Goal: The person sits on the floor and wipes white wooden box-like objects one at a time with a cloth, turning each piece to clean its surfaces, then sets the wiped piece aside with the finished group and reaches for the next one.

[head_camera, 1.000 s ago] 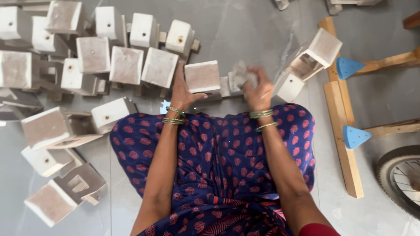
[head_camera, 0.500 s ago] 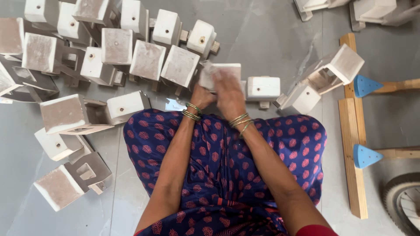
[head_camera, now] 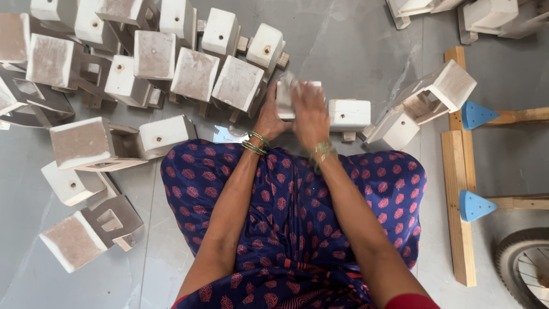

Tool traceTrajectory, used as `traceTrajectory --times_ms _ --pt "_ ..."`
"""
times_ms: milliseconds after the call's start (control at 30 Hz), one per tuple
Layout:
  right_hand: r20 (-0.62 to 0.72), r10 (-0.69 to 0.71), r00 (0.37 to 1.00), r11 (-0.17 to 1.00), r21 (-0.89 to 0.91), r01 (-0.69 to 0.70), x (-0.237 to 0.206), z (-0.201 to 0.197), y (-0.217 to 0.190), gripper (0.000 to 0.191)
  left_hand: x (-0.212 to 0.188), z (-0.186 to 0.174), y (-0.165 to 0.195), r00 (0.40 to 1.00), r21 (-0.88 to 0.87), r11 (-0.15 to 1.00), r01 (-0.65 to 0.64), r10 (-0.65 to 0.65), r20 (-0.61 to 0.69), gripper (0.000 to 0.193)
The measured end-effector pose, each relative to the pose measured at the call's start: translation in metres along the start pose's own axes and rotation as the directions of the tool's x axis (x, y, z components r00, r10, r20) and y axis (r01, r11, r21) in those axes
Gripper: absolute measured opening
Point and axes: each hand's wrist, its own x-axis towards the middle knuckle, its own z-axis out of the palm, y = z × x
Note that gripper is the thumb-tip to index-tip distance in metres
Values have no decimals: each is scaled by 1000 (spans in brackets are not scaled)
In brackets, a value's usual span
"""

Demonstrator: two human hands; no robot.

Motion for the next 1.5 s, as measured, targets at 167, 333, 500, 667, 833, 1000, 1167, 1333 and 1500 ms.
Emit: traceTrajectory --times_ms 167,333,500,667,833,1000,1167,1333,1500 --pt "-108 -117 987 989 -104 106 31 15 -13 64 0 -4 2 998 72 996 -56 56 8 124" --pt "-49 -76 996 994 70 80 -22 4 -15 79 -1 -4 -7 1000 131 991 -20 18 13 137" --pt "-198 158 967 986 90 -143 -41 -16 76 64 -7 -10 13 973 357 908 -220 229 16 150" --pt "-226 323 919 945 37 -324 -43 -5 125 55 4 3 59 967 807 572 -145 -92 239 141" --pt "-168 124 978 992 -5 -126 -47 28 91 62 9 13 70 989 875 462 -146 42 143 125" --pt "-115 190 975 911 -350 -219 -36 19 117 73 23 3 56 910 772 500 -392 332 247 114" --pt "-241 165 956 977 -91 -191 -28 27 94 62 26 2 59 902 747 515 -421 320 288 109" --pt "-34 109 993 950 -290 -114 -35 12 94 75 23 0 68 879 744 499 -444 404 253 112" --pt "-179 584 791 808 214 -548 -27 4 136 45 17 3 72 912 771 499 -395 309 268 114"
